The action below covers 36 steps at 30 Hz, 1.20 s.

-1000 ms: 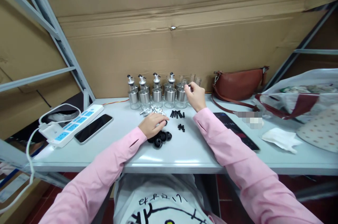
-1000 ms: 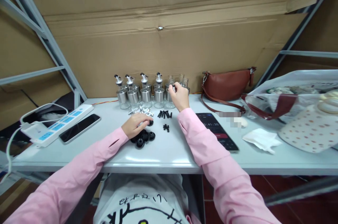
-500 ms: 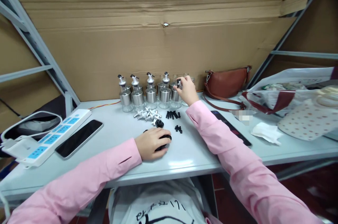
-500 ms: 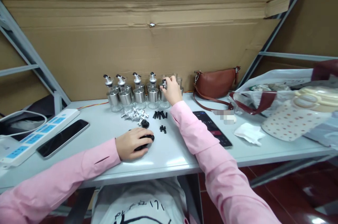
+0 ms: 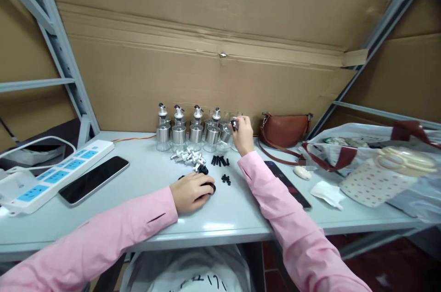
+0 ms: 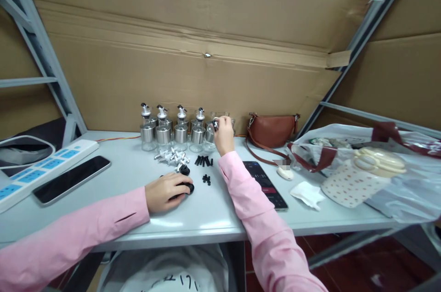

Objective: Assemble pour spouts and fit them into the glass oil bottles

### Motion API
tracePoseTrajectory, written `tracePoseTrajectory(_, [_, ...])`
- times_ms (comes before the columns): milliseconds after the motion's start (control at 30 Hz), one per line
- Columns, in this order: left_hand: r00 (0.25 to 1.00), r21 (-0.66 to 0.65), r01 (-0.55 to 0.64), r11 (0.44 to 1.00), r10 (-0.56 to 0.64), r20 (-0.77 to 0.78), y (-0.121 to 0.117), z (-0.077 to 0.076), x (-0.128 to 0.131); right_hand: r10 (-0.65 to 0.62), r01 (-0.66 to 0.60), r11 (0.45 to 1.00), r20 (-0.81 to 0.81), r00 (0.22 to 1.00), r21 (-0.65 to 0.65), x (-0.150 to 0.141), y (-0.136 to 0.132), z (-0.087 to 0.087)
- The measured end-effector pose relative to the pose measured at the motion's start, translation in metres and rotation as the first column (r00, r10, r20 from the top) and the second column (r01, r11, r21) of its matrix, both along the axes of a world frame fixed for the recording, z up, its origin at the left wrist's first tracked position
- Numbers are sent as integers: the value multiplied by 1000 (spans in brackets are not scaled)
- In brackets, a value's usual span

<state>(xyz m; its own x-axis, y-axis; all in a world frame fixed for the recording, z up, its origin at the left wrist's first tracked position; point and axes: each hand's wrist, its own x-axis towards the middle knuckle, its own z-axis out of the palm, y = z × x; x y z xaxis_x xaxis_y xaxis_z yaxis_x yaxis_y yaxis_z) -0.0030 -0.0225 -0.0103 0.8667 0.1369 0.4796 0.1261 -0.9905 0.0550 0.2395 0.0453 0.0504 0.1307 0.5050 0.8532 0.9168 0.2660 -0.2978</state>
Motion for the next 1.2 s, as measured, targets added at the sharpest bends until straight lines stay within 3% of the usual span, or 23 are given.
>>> tracePoseTrajectory(167, [1000, 21, -14, 1000, 14, 0, 3, -1, 0, 53, -26, 952, -81, 995, 304, 3, -32, 21])
tracePoseTrajectory(267, [1000, 14, -11, 1000, 11, 3, 5, -2, 0, 198, -137, 930, -153, 968, 340, 0, -51, 30])
tracePoseTrajectory(333, [1000, 0, -18, 1000, 18, -4, 6, -2, 0, 355, -283, 917, -250, 901, 283, -3, -60, 33])
tracePoseTrajectory(400, [1000, -15, -23, 1000, 23, -17, 6, -2, 0, 507, -466, 862, -356, 785, 199, -7, -66, 34])
tracePoseTrajectory(500, [1000, -37, -17, 999, 17, -13, 6, -1, -1, 663, -714, 695, -461, 590, 86, -14, -74, 34])
tracePoseTrajectory(600, [1000, -59, -20, 998, 20, 7, 5, -1, -1, 730, -841, 541, -495, 471, -3, -17, -78, 34])
tracePoseTrajectory(800, [1000, -73, -18, 997, 17, -9, 4, 1, 1, 760, -923, 365, -533, 373, -124, -11, -77, 31])
tracePoseTrajectory(1133, [1000, -89, -25, 996, 25, -7, 3, 4, 1, 781, -942, 233, -531, 329, -241, -17, -82, 32])
tracePoseTrajectory(1200, [1000, -98, -21, 995, 20, -17, 2, 4, 1, 783, -954, 188, -552, 288, -232, -17, -83, 33])
